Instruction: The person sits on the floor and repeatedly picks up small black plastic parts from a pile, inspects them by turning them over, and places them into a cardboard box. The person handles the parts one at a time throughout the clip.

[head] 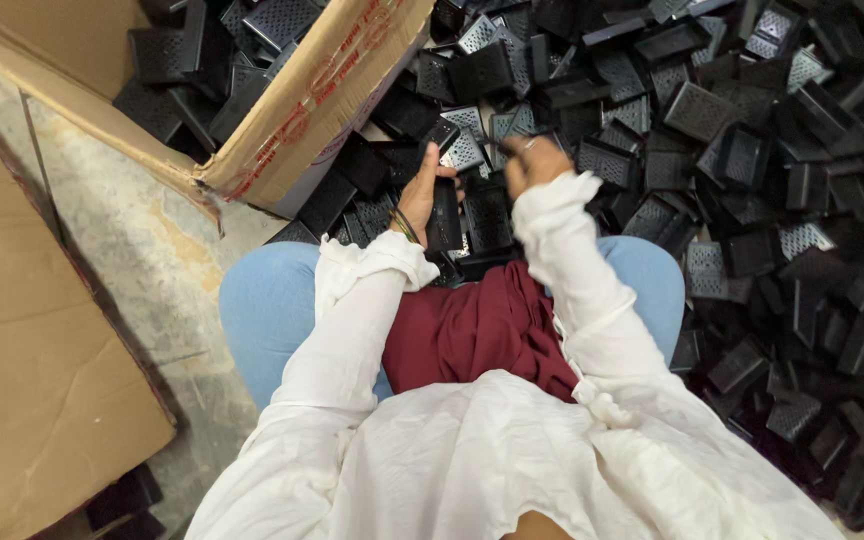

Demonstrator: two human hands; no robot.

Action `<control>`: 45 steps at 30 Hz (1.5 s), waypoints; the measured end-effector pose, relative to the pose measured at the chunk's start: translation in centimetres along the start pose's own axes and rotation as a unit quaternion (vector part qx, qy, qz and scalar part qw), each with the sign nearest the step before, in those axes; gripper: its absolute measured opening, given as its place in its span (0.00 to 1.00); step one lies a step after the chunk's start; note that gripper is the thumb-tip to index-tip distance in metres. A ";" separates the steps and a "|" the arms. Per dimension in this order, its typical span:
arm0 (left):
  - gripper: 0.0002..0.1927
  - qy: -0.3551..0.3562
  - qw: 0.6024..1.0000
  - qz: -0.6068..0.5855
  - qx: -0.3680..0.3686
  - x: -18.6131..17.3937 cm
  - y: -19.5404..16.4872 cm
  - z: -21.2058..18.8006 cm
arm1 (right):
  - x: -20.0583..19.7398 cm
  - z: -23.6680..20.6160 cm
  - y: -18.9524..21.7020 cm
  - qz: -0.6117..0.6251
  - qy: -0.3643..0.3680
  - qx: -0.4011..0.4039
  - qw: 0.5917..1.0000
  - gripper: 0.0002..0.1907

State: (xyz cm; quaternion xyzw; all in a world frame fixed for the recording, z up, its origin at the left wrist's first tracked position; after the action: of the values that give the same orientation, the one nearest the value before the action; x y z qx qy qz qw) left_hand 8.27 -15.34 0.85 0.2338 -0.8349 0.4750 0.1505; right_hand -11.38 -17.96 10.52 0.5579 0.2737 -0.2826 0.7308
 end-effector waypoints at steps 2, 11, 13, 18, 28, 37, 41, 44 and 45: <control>0.28 0.051 0.998 0.028 -0.005 0.2 -0.3 -1.1 | 0.9 -3.1 1.7 -0.010 0.051 -0.001 0.999 0.18; 0.08 0.092 0.951 0.193 0.224 -0.6 0.2 -1.6 | 0.7 -6.6 3.9 0.030 0.127 -0.171 0.976 0.33; 0.08 0.166 0.954 0.145 0.201 0.4 0.4 -2.5 | 0.3 -6.7 3.6 0.049 0.171 -0.154 0.972 0.32; 0.29 0.137 0.965 -0.006 0.224 1.1 -1.7 -3.9 | 0.2 -7.6 2.4 0.170 0.195 0.077 0.963 0.41; 0.47 0.051 0.978 -0.093 0.177 0.0 -1.4 -2.8 | 6.2 -9.8 4.3 0.386 0.140 0.179 0.894 0.32; 0.26 0.130 0.938 0.004 0.322 1.5 -1.0 -3.2 | 5.7 -9.7 5.2 0.339 0.078 0.116 0.930 0.33; 0.23 0.119 0.949 -0.076 0.282 1.2 -1.5 -2.8 | 6.3 -9.2 3.5 0.421 0.092 0.148 0.890 0.26; 0.24 0.141 0.944 -0.169 0.244 0.9 -2.4 -2.6 | 7.3 -8.9 0.8 0.546 0.157 0.272 0.777 0.24; 0.25 0.145 0.946 -0.172 0.232 0.9 -2.5 -2.7 | 7.6 -9.0 0.1 0.583 0.183 0.310 0.729 0.24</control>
State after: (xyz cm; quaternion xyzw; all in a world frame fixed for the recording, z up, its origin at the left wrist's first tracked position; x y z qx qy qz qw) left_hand 8.95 -14.38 4.43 0.3310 -0.6177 0.6513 0.2912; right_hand -6.82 -10.00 3.09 0.8443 -0.0795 0.2369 0.4739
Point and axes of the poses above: each hand's wrist, its own z-axis towards the middle knuckle, its own x-axis out of the palm, y = z × x, the point moved 6 cm from there along z, towards the middle knuckle, and after that the axes turned 9 degrees about x, right-handed, at the moved point
